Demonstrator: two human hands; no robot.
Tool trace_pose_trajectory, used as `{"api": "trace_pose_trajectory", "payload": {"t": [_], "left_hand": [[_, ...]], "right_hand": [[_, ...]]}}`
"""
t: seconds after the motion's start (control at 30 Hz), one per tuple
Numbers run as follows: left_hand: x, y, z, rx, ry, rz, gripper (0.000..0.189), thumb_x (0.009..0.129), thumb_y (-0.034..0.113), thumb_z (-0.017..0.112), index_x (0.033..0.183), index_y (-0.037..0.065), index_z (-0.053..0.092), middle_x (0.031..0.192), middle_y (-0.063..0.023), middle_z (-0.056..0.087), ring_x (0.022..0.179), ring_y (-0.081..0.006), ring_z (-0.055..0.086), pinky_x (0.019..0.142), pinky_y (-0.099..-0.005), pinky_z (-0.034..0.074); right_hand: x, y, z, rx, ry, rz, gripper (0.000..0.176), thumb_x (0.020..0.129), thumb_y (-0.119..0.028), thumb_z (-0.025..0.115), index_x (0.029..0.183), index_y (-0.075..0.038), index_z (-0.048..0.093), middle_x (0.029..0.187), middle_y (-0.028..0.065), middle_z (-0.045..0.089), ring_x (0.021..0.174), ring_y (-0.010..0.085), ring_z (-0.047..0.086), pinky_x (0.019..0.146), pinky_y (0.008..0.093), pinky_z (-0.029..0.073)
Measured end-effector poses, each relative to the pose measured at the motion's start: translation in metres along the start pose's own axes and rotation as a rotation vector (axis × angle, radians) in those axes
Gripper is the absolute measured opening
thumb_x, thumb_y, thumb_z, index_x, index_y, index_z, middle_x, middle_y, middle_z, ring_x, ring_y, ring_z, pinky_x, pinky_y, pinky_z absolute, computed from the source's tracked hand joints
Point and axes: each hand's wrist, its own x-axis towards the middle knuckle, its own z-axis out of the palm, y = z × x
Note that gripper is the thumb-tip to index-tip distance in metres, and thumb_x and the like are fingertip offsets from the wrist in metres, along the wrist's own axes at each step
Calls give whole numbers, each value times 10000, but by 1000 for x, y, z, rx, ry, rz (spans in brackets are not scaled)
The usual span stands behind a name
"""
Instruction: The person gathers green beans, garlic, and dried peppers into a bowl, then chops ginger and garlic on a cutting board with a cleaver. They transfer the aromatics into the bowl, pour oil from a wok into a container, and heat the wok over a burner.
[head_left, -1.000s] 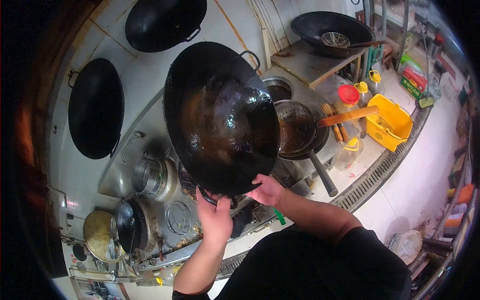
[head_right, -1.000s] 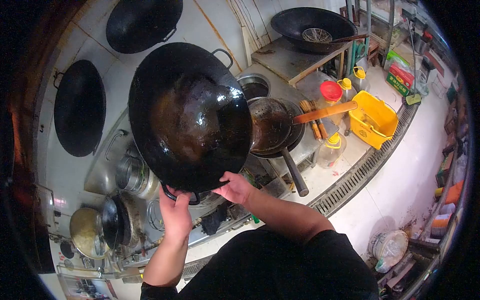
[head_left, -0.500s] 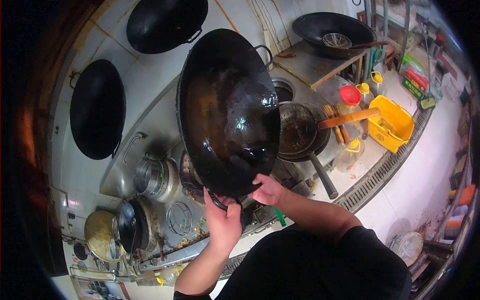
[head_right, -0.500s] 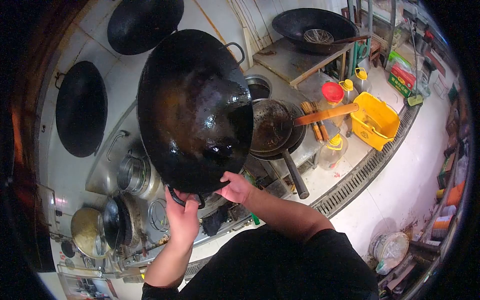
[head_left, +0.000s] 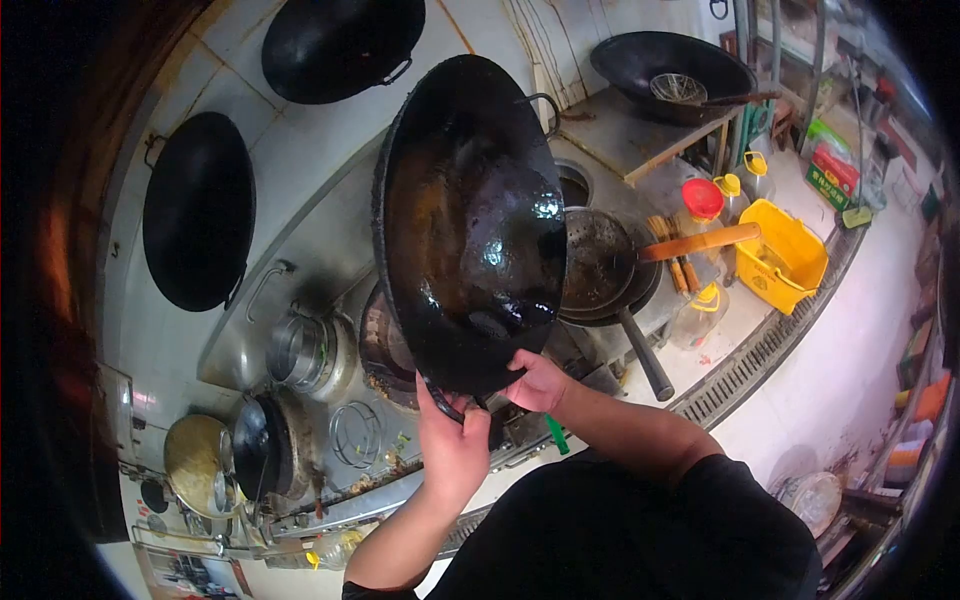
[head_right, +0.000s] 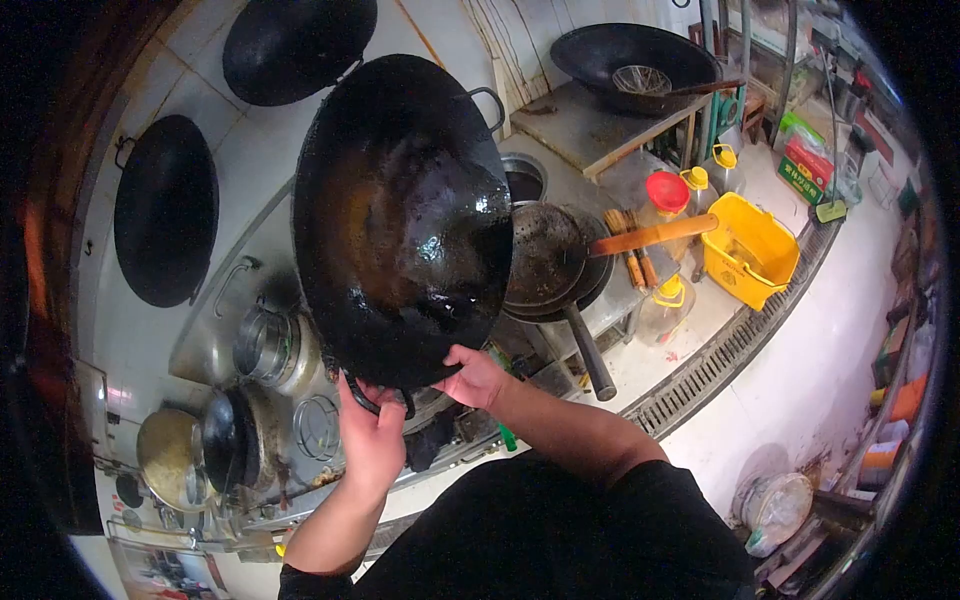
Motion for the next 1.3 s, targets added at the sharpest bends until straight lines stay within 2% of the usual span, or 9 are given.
{"api": "trace_pose_trajectory", "payload": {"t": [0.1, 0.43, 0.73, 0.8, 0.9, 1.0, 1.1, 1.23, 1.3], "left_hand": [[-2, 6, -1, 122, -26, -30, 733, 777, -93, 453, 1430, -84, 120, 1188, -189, 544, 1133, -221, 549, 965, -309, 423], [-1, 3, -2, 123, -26, -29, 736, 779, -88, 454, 1439, -74, 130, 1179, -183, 548, 1079, -213, 564, 942, -301, 428], [16, -40, -22, -138, 11, -9, 507, 809, -87, 451, 1303, -38, 345, 1145, -116, 576, 1046, -201, 570, 923, -291, 436], [18, -61, -30, -379, 60, -118, 435, 827, -85, 459, 1253, -11, 413, 1104, -85, 595, 1030, -182, 576, 915, -307, 453], [14, -82, -42, -667, 181, -195, 287, 821, -49, 474, 1088, 47, 514, 1035, -74, 590, 949, -191, 589, 812, -363, 503], [5, -108, -63, -868, 322, -255, 142, 818, -11, 514, 945, 50, 539, 912, -88, 610, 855, -223, 625, 782, -392, 526], [-10, -153, -84, -1046, 454, -326, 141, 819, -15, 505, 953, 0, 545, 858, -117, 620, 763, -234, 642, 678, -353, 548], [-24, -206, -107, -1118, 652, -451, 96, 813, -5, 510, 902, -27, 535, 802, -126, 607, 717, -249, 642, 669, -366, 557], [-20, -223, -110, -1092, 689, -546, 36, 800, 33, 554, 802, 2, 536, 800, -131, 597, 754, -274, 636, 755, -436, 556]], "right_hand": [[1, 0, -6, -6, -32, 5, 481, 769, -37, 479, 1244, 31, 509, 1248, 148, 582, 1156, 293, 560, 1030, 455, 424], [-2, 0, -2, 3, 9, 11, 484, 764, -41, 492, 1244, 21, 508, 1249, 148, 579, 1170, 291, 548, 1051, 456, 399], [-13, -12, -9, -111, 190, -85, 388, 768, -21, 493, 1151, 27, 533, 1180, 157, 597, 1094, 309, 587, 958, 476, 481], [-17, -17, -4, -221, 408, -142, 320, 772, -25, 497, 1081, 27, 563, 1111, 158, 625, 1018, 321, 621, 903, 475, 514], [-15, -18, 8, -359, 338, -239, 230, 769, -27, 507, 980, 21, 588, 1016, 154, 653, 937, 335, 648, 852, 468, 539], [-9, -11, 39, -431, 350, -126, 161, 777, -43, 517, 909, 16, 589, 938, 152, 661, 877, 344, 661, 821, 463, 552], [12, 5, 8, -513, 320, -10, 150, 788, -65, 520, 897, 16, 583, 924, 150, 657, 870, 343, 660, 832, 468, 549], [53, 28, -7, -625, 398, 131, 174, 797, -92, 519, 922, 14, 575, 940, 168, 648, 873, 346, 652, 852, 474, 540], [72, 36, -9, -659, 480, 172, 192, 794, -104, 525, 940, 14, 562, 961, 189, 634, 902, 349, 638, 858, 478, 535]]}}
